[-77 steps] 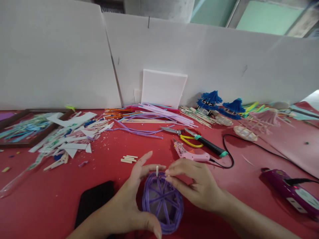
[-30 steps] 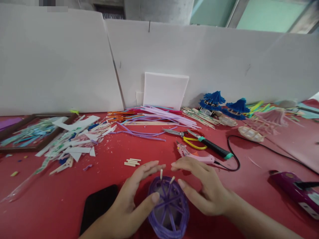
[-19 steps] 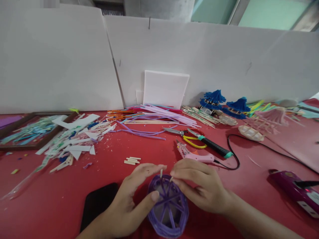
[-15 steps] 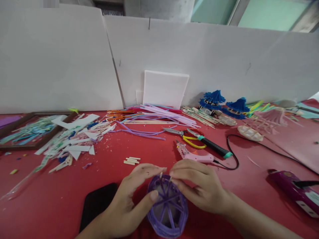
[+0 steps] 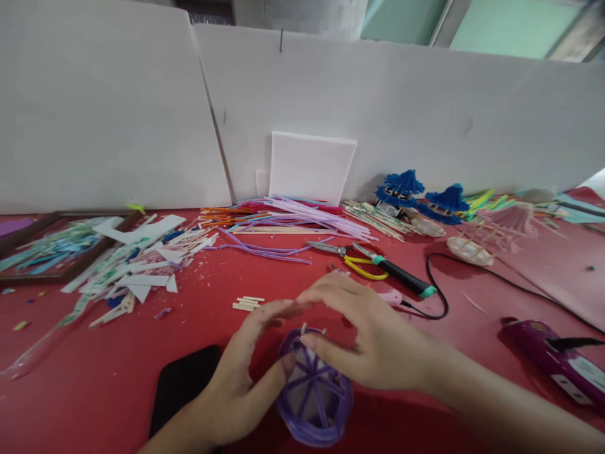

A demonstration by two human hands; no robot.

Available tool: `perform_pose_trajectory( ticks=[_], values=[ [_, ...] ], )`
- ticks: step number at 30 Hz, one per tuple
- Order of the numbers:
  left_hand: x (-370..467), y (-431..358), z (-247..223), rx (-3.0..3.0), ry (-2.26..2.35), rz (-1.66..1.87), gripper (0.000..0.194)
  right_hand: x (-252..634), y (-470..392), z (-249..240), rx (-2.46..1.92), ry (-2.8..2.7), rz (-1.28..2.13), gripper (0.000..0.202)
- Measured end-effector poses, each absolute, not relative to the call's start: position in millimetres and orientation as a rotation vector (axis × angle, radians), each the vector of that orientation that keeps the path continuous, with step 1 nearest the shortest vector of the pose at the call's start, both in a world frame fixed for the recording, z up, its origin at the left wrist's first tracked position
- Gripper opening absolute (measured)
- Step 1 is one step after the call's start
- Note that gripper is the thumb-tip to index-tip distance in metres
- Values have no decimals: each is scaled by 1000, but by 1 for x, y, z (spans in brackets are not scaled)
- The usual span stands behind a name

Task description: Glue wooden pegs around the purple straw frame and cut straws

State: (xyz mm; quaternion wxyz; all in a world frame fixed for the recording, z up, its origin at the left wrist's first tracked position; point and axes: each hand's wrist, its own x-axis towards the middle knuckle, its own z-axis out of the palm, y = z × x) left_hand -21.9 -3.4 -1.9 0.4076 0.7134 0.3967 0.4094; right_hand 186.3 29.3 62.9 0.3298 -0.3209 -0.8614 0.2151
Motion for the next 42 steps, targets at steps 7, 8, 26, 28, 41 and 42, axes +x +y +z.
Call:
perform_pose_trajectory(
  ticks=[7, 8, 26, 28, 41, 42],
  values=[
    [-17, 1, 0, 1631, 1114, 955, 31, 179, 31, 65, -926, -2433, 503, 11],
    [-15, 2, 1, 1637, 1142, 955, 31, 179, 31, 65, -943, -2437, 502, 11],
    [-11, 4, 2, 1747, 1215, 947, 33, 174, 34, 69, -1016, -2594, 483, 9],
    [-11, 4, 1, 1746, 1222, 946, 32, 175, 35, 68, -1001, -2608, 483, 10],
    [-13, 1, 0, 1767, 1220, 923, 30, 178, 33, 71, -958, -2509, 677, 13],
    [-13, 1, 0, 1770, 1217, 916, 28, 181, 35, 72, -937, -2463, 752, 21]
  ],
)
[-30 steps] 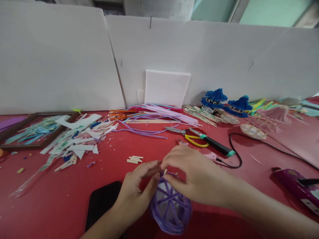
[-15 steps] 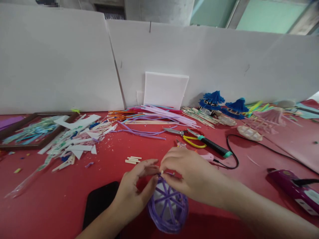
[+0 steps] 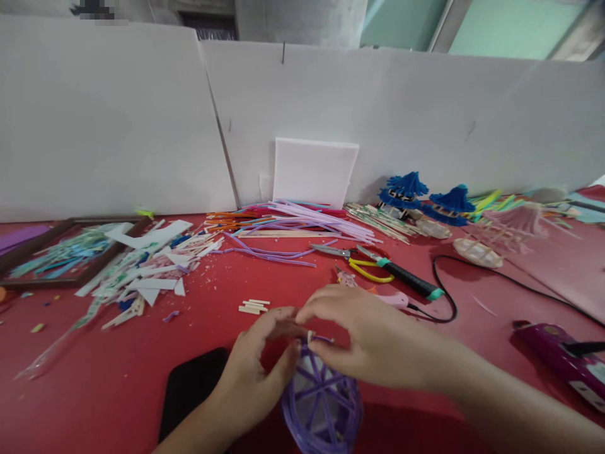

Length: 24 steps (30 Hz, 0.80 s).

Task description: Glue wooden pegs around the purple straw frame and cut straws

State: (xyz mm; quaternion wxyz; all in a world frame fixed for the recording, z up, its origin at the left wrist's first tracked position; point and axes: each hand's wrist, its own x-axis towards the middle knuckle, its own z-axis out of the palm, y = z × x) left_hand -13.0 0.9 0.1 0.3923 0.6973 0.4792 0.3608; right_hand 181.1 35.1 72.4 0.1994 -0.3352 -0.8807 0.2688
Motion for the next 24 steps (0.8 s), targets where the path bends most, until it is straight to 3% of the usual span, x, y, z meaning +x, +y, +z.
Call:
perform_pose_trajectory(
  ticks=[3, 6, 9, 15, 24],
  values=[
    [-13, 0, 2, 1776, 1218, 877, 18, 190, 50, 71, -928, -2243, 923, 34],
    [-12, 1, 4, 1771, 1196, 839, 16, 188, 76, 60, -1043, -2144, 804, 22],
    [-11, 1, 5, 1762, 1183, 837, 18, 169, 100, 42, -1056, -2485, 572, 24],
    [-11, 1, 5, 1725, 1194, 863, 16, 107, 123, 19, -815, -2866, 551, 26],
    [-13, 5, 2, 1675, 1195, 894, 14, 102, 132, 35, -1029, -3064, 432, 19]
  ],
)
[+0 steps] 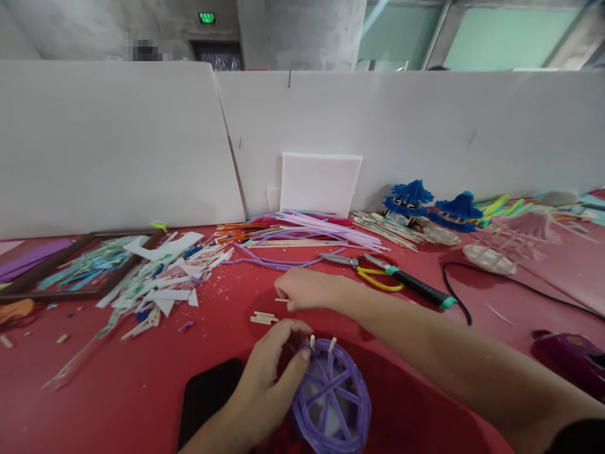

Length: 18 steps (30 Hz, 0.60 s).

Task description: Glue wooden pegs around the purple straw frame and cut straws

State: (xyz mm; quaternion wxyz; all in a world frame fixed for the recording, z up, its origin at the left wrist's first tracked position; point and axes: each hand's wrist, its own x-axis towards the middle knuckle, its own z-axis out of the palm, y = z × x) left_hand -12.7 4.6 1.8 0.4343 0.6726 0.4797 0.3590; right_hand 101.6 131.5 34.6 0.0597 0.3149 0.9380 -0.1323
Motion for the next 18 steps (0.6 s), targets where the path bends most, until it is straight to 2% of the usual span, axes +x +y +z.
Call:
perform_pose_trajectory(
  ticks=[4, 13, 18],
  values=[
    [-14, 6, -1, 1571, 1193, 925, 19, 133, 123, 42, 1052, 2814, -382, 14],
    [-11, 6, -1, 1521, 1216, 981, 13, 190, 88, 40, 1233, 2952, -518, 31],
    [-13, 4, 1, 1526, 1270, 999, 16, 199, 62, 45, 1415, 3235, -1074, 31]
  ],
)
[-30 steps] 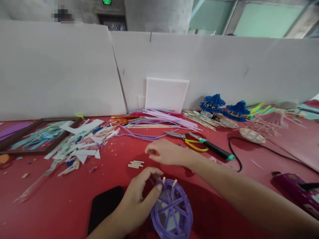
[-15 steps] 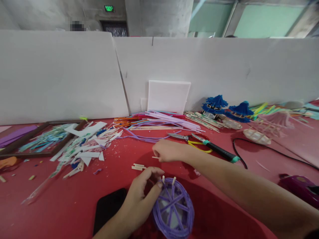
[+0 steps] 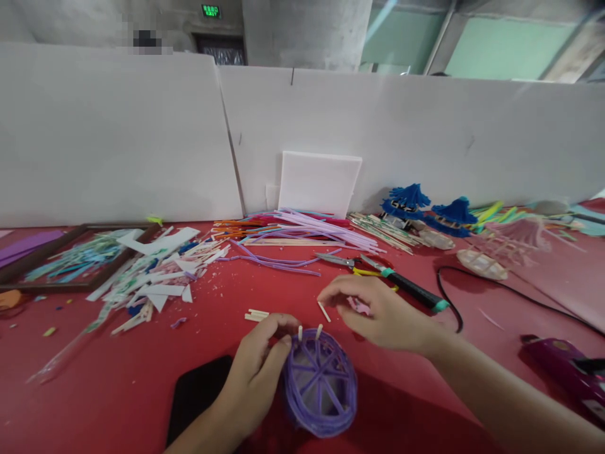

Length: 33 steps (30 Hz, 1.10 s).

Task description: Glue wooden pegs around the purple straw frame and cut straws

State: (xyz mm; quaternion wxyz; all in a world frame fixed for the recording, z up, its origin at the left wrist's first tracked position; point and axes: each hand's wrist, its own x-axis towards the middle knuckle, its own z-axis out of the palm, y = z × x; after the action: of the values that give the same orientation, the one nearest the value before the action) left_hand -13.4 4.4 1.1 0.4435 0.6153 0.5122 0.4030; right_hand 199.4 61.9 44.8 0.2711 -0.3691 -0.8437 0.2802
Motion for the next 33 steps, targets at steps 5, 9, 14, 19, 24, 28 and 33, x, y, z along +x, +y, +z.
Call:
perform_pose_trajectory(
  ticks=[5, 9, 14, 19, 24, 28, 33],
  values=[
    [-14, 7, 0, 1498, 1313, 964, 20, 192, 38, 36, -783, -2157, 778, 17],
    [-13, 8, -1, 1455, 1234, 890, 23, 184, 34, 28, -694, -2178, 788, 8],
    [-13, 11, 0, 1482, 1146, 848, 36, 182, 33, 23, -635, -2199, 725, 7],
    [-12, 14, 2, 1518, 1103, 763, 43, 181, 31, 22, -625, -2186, 685, 11],
    [-12, 15, 4, 1558, 1095, 775, 44, 180, 31, 21, -611, -2205, 706, 11],
    [-12, 15, 4, 1590, 1091, 795, 47, 180, 31, 21, -605, -2186, 715, 12],
    [-13, 16, 3, 1617, 1090, 785, 49, 180, 33, 21, -601, -2173, 688, 13]
  ],
)
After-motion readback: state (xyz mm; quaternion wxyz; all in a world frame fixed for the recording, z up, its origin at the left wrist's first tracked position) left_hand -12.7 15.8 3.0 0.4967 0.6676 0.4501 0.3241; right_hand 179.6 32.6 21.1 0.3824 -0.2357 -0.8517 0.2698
